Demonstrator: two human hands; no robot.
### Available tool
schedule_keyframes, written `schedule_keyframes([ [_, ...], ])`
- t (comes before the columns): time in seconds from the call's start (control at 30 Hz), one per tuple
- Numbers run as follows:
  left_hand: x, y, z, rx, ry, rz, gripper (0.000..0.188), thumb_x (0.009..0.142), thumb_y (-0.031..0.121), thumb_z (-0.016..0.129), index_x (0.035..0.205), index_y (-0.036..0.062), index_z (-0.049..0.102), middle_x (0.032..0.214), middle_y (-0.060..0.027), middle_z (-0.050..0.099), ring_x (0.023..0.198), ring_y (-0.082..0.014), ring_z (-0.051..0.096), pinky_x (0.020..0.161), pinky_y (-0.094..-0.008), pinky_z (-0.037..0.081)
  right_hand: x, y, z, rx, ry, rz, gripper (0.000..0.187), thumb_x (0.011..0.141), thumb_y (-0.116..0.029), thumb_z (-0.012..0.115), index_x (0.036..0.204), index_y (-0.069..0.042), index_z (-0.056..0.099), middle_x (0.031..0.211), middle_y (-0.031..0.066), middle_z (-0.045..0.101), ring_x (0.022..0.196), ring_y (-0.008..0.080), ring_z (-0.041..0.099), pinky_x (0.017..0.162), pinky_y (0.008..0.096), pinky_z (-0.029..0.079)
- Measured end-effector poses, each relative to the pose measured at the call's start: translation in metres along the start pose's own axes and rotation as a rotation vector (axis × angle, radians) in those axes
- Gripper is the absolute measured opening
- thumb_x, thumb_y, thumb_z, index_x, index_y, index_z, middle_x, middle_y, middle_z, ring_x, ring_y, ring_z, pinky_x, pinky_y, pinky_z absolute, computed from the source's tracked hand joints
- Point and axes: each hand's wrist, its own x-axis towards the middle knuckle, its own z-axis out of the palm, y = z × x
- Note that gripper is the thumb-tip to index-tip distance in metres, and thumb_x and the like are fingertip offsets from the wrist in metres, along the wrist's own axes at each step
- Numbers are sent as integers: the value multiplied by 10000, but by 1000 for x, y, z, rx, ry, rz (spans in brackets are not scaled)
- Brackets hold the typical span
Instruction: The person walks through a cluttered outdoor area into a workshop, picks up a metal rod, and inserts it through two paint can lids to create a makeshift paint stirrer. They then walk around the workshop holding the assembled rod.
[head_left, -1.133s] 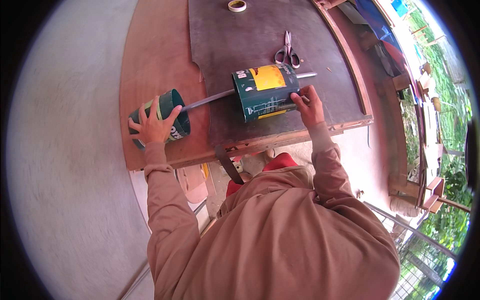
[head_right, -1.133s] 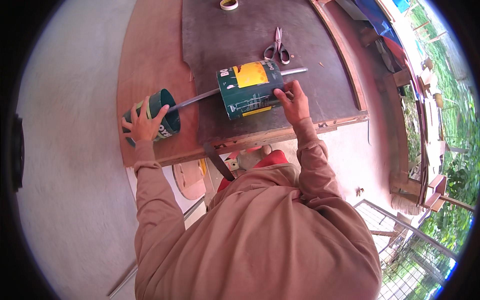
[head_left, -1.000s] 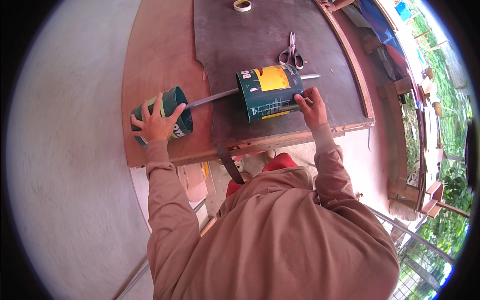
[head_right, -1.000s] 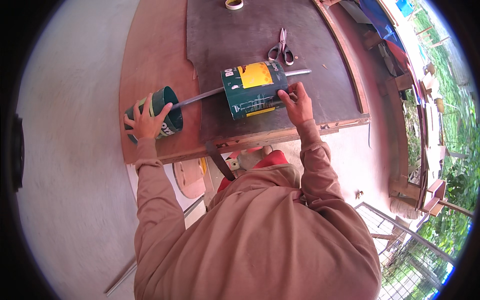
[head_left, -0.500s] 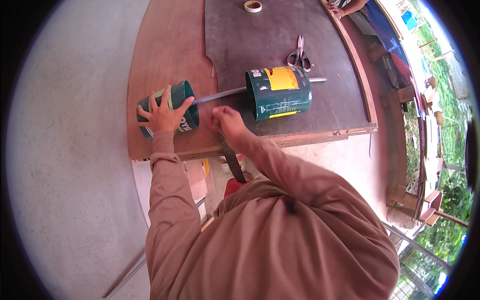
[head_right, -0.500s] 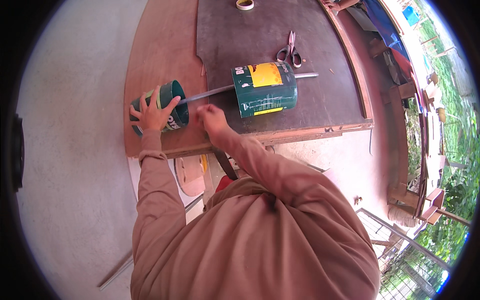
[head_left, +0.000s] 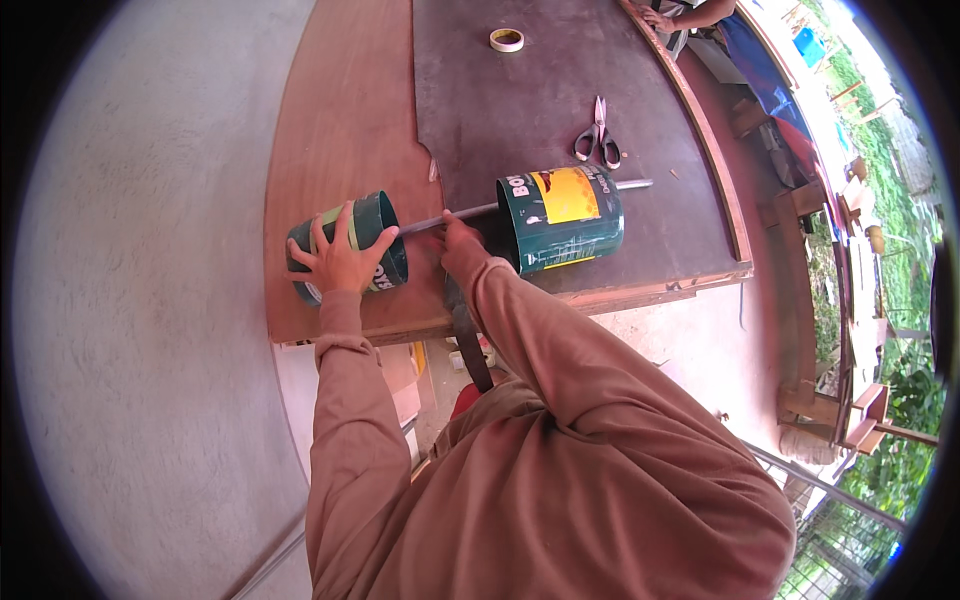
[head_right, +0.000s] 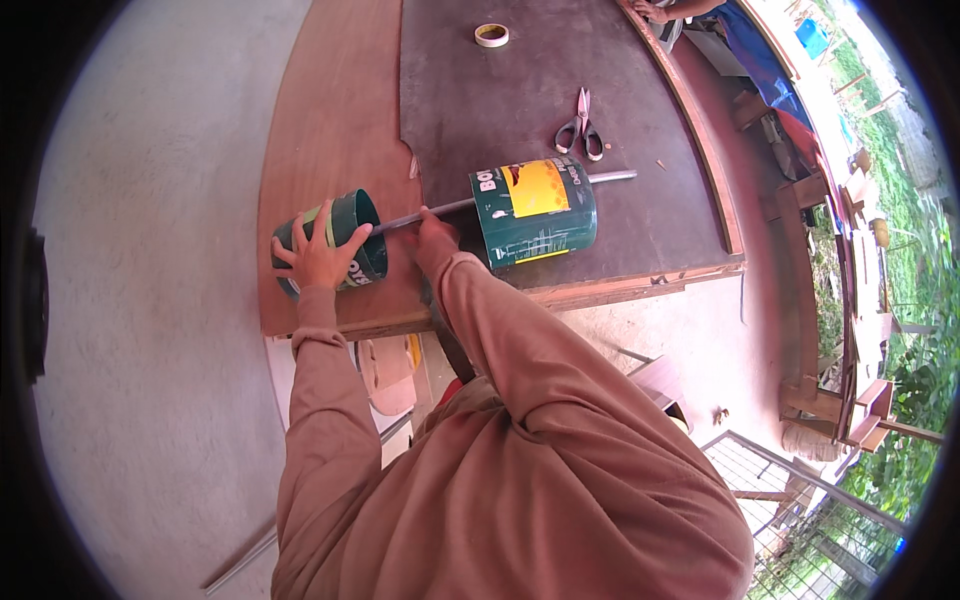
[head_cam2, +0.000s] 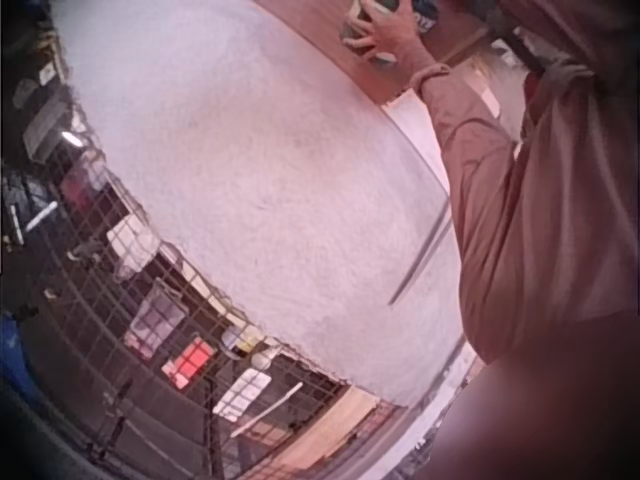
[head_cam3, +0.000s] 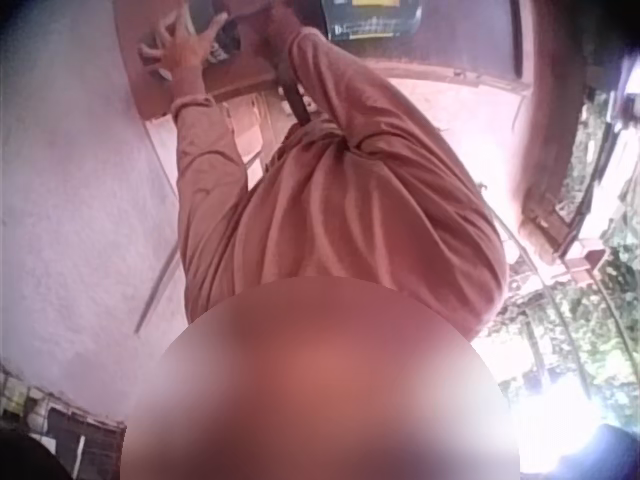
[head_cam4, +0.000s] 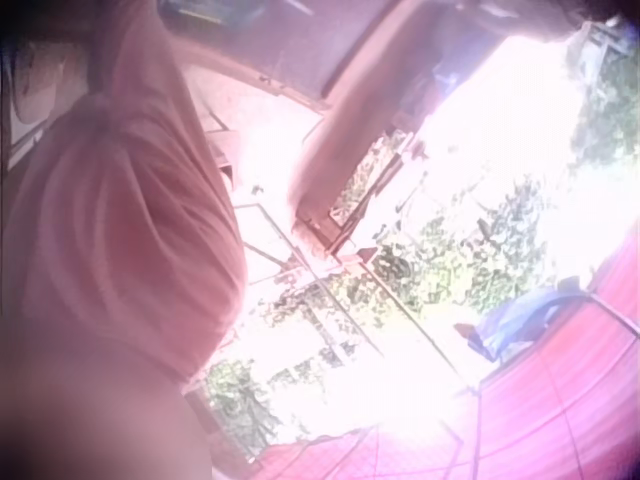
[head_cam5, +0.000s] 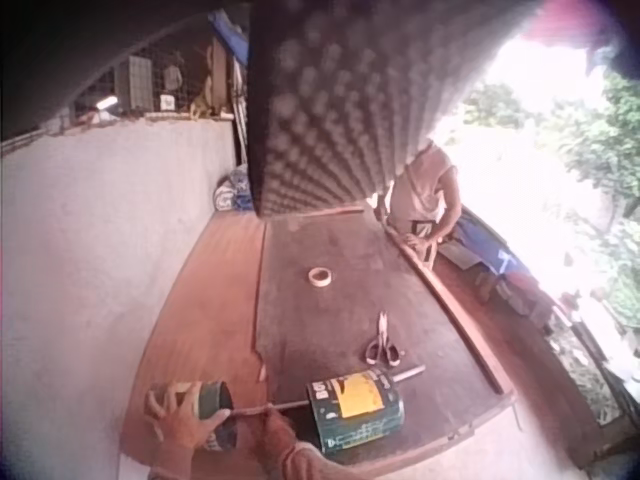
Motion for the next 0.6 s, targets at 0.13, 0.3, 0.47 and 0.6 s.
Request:
schedule_keyframes([
  [0.13,1,-1,5,0,64,23,929,709,849,767,1531,478,545,1691,-30,345,1515,-605,113,1085,-918,81,10,-3,1,81,-65,32,294,996,-253,773,1097,11,691,1095,151,740,914,278,746,714,375,648],
  [0.3,-4,-2,12,10,103,28,923,719,836,773,1538,485,528,1692,-21,348,1512,-600,120,1086,-902,112,18,2,-8,148,-96,-15,318,979,-224,764,1162,13,659,1100,151,721,943,272,739,799,365,656],
  [0.47,-6,-3,14,38,137,43,916,716,825,783,1530,489,532,1691,-12,348,1510,-590,128,1094,-875,150,8,-3,3,234,-7,24,352,934,-195,787,1172,20,643,1031,148,721,881,250,735,783,374,666],
  [0.6,-1,-4,15,37,162,62,921,695,819,801,1516,490,542,1678,-4,352,1501,-579,140,1088,-853,187,12,-4,36,266,110,29,273,1005,-204,687,1202,-24,624,1074,138,696,970,286,715,906,419,625],
])
